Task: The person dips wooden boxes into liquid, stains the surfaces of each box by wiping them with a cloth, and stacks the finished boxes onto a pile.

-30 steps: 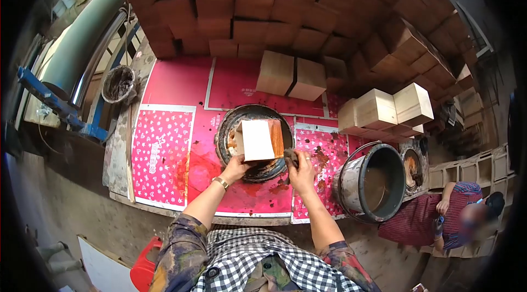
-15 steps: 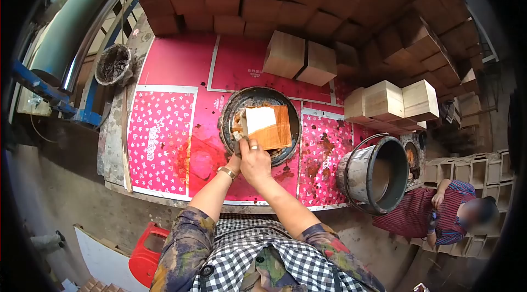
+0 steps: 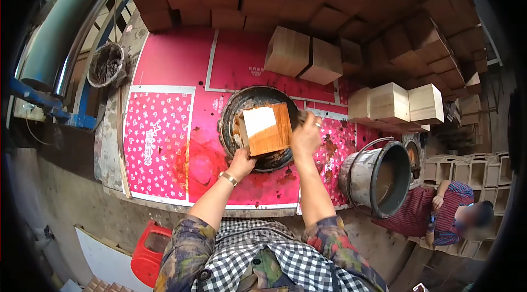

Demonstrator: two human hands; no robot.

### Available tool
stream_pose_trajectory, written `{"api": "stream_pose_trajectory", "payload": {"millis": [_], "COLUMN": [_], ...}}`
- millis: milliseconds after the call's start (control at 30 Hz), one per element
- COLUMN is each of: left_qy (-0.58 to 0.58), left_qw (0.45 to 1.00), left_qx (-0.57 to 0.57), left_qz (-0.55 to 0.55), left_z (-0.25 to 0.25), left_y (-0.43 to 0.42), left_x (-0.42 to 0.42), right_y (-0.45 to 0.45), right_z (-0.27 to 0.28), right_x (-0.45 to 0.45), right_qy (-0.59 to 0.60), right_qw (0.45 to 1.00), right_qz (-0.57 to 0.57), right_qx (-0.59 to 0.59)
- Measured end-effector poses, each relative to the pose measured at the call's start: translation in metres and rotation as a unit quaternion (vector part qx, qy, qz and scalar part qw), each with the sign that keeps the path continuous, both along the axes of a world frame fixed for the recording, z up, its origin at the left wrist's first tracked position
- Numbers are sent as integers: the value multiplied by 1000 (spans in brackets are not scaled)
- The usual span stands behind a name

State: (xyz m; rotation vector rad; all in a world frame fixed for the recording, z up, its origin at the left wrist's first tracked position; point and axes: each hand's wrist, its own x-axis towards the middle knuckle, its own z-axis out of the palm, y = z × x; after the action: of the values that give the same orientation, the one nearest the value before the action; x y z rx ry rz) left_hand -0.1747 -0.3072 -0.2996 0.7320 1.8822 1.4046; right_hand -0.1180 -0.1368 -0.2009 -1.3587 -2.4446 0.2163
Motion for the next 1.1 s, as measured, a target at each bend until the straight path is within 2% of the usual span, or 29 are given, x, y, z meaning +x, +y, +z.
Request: {"api": "stream_pose_trajectory", "payload": {"millis": [67, 167, 200, 267, 333, 367, 433, 467, 533, 567, 600, 667, 700, 800, 833, 867, 933, 967, 1000, 1067, 1100], "left_qy": [14, 35, 24, -1, 8, 6, -13, 48, 170, 108, 52, 58, 41, -21, 6, -9, -36, -27, -42, -72, 27], "left_qw": [1000, 999, 1000, 999, 1000, 1000, 1000, 999, 984, 994, 991, 997, 999, 999, 998, 999, 999, 999, 999, 993, 999], "left_qx": [-10, -11, 4, 30, 17, 0, 11, -9, -48, 11, 80, 50, 13, 26, 41, 39, 34, -34, -8, 48, 34], "left_qz": [-3, 2, 10, 24, 17, 7, -3, -16, -36, 30, 94, 18, 21, 31, 38, 29, 0, 12, 35, 78, 22], "left_z": [6, -1, -2, -5, -11, -2, -4, -13, -30, -31, -31, -15, 0, 13, 4, 0, -6, -20, -13, 7, -15], "left_y": [-2, -2, -1, 2, -1, -2, -2, -1, 2, 3, 4, 0, 0, 1, 2, 0, -4, -4, -3, 1, 1], "left_x": [1, 3, 3, 4, 5, 3, 3, 3, 6, 11, 16, 6, 4, 3, 5, 7, 5, 7, 8, 10, 7], "right_y": [3, -21, -32, -30, -27, -29, -46, -61, -81, -81, -70, -43, -28, -8, -11, -23, -57, -63, -70, -56, -37], "right_z": [6, 3, 6, -4, 2, 5, -2, 0, -13, -2, -2, -3, 0, 2, -7, -2, -8, -8, -9, -7, -12], "right_x": [21, 22, 12, -8, -45, -58, -69, -66, -36, -19, -6, 12, 6, -48, -68, -81, -81, -66, -46, -8, 10], "right_qy": [71, -22, -73, -6, 4, -1, -38, -57, -4, 35, 2, -60, -31, 23, 3, -45, -57, -13, 29, 34, 15], "right_qw": [994, 984, 982, 993, 998, 997, 982, 967, 925, 898, 917, 944, 959, 981, 984, 974, 946, 930, 910, 922, 935], "right_qz": [52, 174, 176, 120, 58, 73, 187, 248, 380, 438, 400, 320, 279, 191, 180, 221, 318, 366, 413, 385, 353], "right_qx": [61, -9, -14, 15, -29, -28, 1, 2, 10, 26, -1, -54, -43, -15, 2, -15, -5, 11, 26, -9, -30]}}
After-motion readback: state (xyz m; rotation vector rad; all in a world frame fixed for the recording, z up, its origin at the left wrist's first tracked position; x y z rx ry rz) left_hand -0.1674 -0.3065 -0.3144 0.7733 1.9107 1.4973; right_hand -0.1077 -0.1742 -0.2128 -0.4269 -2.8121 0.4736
